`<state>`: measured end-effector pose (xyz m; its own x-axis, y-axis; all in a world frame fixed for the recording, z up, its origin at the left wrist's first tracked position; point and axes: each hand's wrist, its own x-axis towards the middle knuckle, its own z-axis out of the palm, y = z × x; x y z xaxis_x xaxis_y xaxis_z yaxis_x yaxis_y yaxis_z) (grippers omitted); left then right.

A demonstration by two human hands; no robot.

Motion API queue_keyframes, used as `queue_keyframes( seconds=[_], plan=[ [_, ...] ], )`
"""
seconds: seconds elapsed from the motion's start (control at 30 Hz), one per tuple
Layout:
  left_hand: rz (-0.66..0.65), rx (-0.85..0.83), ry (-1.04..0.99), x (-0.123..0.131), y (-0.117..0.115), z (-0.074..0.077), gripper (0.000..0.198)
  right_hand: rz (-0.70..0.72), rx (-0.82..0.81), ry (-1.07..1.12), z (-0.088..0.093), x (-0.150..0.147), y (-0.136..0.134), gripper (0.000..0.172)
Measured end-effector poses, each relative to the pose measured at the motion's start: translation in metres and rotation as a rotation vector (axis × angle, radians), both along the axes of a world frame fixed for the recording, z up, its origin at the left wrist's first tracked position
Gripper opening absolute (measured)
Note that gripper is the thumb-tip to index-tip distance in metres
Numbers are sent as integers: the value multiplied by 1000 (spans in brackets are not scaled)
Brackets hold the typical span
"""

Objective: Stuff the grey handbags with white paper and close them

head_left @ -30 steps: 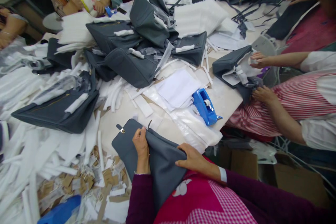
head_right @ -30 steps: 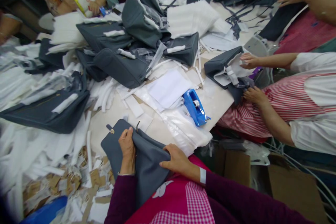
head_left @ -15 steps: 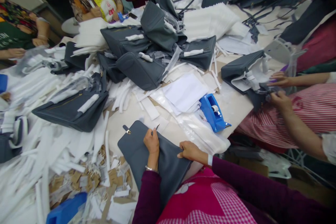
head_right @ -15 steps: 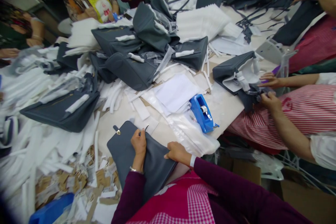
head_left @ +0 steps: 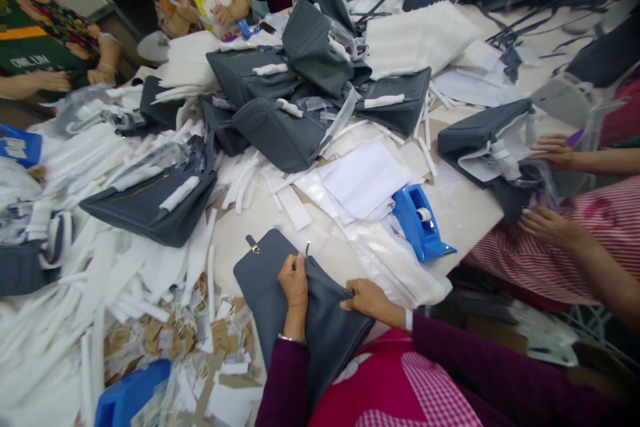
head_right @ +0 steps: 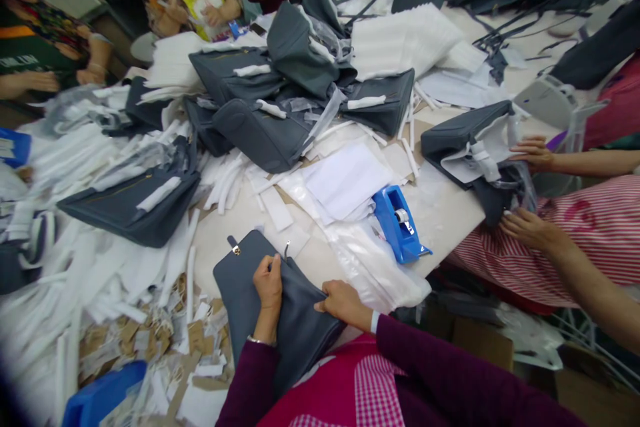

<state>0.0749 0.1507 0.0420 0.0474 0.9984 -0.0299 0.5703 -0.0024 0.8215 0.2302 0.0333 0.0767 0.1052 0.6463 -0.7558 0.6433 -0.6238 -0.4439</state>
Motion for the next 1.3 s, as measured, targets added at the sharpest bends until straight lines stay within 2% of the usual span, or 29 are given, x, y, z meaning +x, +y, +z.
queue_keyframes(
  seconds=[0.07, 0.17, 0.3, 0.33, 0.4, 0.5, 0.6, 0.73, 0.8, 0.87, 0.93, 1.03, 1.1, 1.2, 1.3],
  plan=[
    [-46, -12, 90, 6, -1, -8, 33, 22, -100, 27, -10, 4, 4, 23],
    [-61, -28, 168, 11, 3, -17, 31, 53, -133, 66, -15, 9, 16, 25],
    [-58, -43, 211, 10, 8, -22, 30, 59, 42, 87, -8, 5, 33, 51],
    [-56, -52, 217, 10, 9, -22, 30, 52, 105, 101, -7, 1, 36, 53],
    [-41, -70, 218, 12, 9, -20, 29, 44, 196, 127, -8, -6, 39, 47],
    [-62, -81, 211, 12, 7, -7, 25, 68, 222, 108, -14, -13, 41, 32],
    [-137, -24, 281, -2, -2, 21, 11, 98, 215, 83, -18, -16, 43, 27],
    [-226, 81, 470, -52, -40, 54, 37, 139, 235, 81, -18, -18, 43, 22],
    [-267, 68, 548, -80, -65, 59, 44, 148, 263, 55, -17, -20, 41, 21],
    [-266, 6, 585, -100, -88, 56, 48, 135, 346, 31, -16, -25, 39, 33],
    [-217, -36, 568, -111, -104, 49, 50, 149, 496, 25, -14, -30, 36, 56],
    [-57, -13, 427, -117, -113, 41, 54, 296, 700, 57, -9, -38, 33, 79],
    [120, -13, 274, -123, -113, 38, 57, 413, 747, 49, -9, -41, 32, 83],
    [399, -101, -16, -135, -111, 33, 58, 551, 771, -40, -16, -41, 29, 83],
    [523, -228, -267, -144, -110, 27, 47, 657, 838, -144, -25, -39, 28, 86]
  ],
)
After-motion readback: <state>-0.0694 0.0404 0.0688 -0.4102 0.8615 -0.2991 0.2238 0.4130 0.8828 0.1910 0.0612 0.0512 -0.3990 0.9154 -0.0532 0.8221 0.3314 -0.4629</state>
